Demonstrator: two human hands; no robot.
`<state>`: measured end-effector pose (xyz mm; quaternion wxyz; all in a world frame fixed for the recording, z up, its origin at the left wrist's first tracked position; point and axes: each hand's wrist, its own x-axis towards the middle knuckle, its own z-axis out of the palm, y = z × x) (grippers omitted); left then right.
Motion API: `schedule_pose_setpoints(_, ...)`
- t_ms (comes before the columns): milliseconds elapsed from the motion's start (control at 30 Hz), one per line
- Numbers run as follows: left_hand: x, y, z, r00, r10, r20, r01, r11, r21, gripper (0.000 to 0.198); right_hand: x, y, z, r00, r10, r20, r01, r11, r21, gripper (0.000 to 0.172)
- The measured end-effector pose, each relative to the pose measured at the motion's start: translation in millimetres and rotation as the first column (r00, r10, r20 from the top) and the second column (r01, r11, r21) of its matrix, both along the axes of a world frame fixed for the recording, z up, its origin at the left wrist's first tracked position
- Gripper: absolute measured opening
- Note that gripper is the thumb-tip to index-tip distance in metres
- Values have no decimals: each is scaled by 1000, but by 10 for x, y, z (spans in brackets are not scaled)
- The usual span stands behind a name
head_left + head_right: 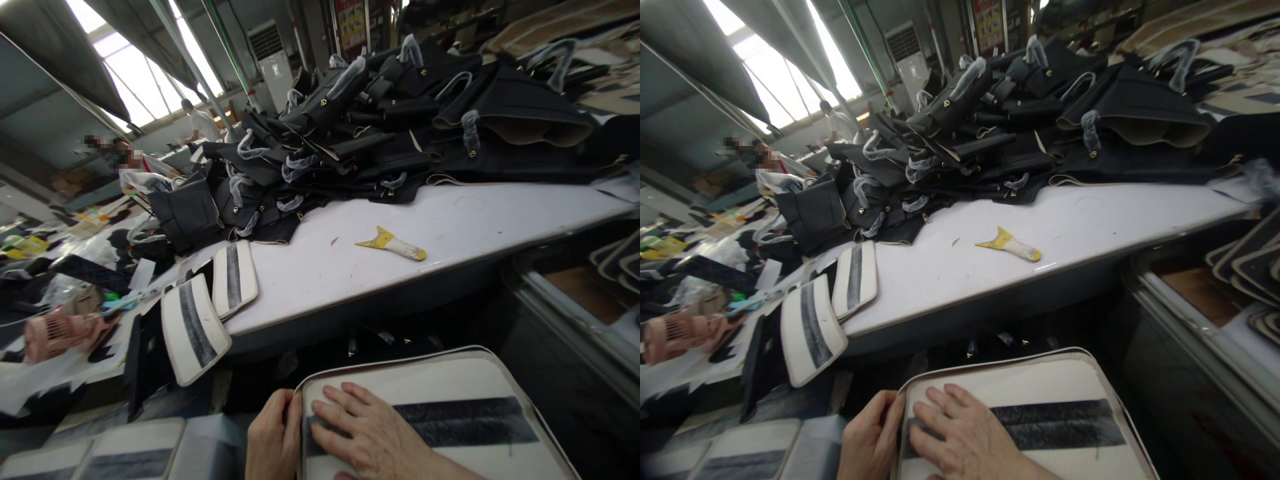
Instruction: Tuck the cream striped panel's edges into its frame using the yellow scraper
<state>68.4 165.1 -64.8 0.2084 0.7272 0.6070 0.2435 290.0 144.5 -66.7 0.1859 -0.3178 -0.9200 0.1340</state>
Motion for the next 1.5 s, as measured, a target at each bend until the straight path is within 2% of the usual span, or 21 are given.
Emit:
schedule_pose_setpoints(100,-31,26,36,998,-62,21,62,997,-43,28,14,0,53,999,11,-41,-15,996,-85,52)
schedule_pose_setpoints(200,-38,27,31,996,-84,4,84,996,-16,26,40,3,126,994,-11,-108,-15,973,-231,56)
schedule_pose_setpoints(300,-11,12,1,998,-55,-20,55,998,-5,25,23,-3,173,983,-126,-137,62,915,-398,60)
schedule_pose_setpoints(367,11,6,-13,999,-37,-39,38,999,10,25,-45,-10,162,959,-243,-143,155,879,-450,53)
schedule_pose_setpoints(433,21,9,-14,998,-40,-52,42,999,34,23,-163,-15,124,943,-298,-148,210,879,-429,43)
schedule_pose_setpoints(567,-14,23,4,996,-87,-16,88,995,54,18,-428,10,83,964,-261,-60,246,952,-182,27)
schedule_pose_setpoints(633,-43,24,8,994,-103,47,102,994,26,18,-496,38,117,956,-288,-53,281,953,-112,24)
schedule_pose_setpoints(767,-82,20,-11,980,-94,174,106,992,-61,22,-490,67,175,916,-380,-129,351,914,-202,13)
schedule_pose_setpoints(867,-112,24,-42,969,-105,226,127,988,-84,23,-492,36,93,901,-396,-177,353,906,-234,25)
schedule_pose_setpoints(933,-140,33,-62,960,-120,254,148,984,-94,23,-517,7,0,902,-387,-191,349,915,-203,39)
schedule_pose_setpoints(1033,-171,66,-68,945,-122,302,168,977,-130,23,-551,-13,-101,900,-393,-187,367,917,-160,49)
schedule_pose_setpoints(1167,-163,185,-5,916,-124,382,217,953,-210,27,-564,2,-108,893,-420,-160,397,905,-154,45)
schedule_pose_setpoints(1267,-132,312,93,929,-170,329,257,936,-242,30,-573,4,-88,900,-415,-136,386,901,-198,40)
schedule_pose_setpoints(1367,-97,422,194,952,-276,132,300,927,-225,34,-593,-4,-103,897,-418,-143,386,899,-210,38)
schedule_pose_setpoints(1500,-58,483,237,923,-385,-24,375,910,-178,32,-610,-6,-144,902,-408,-145,382,907,-176,37)
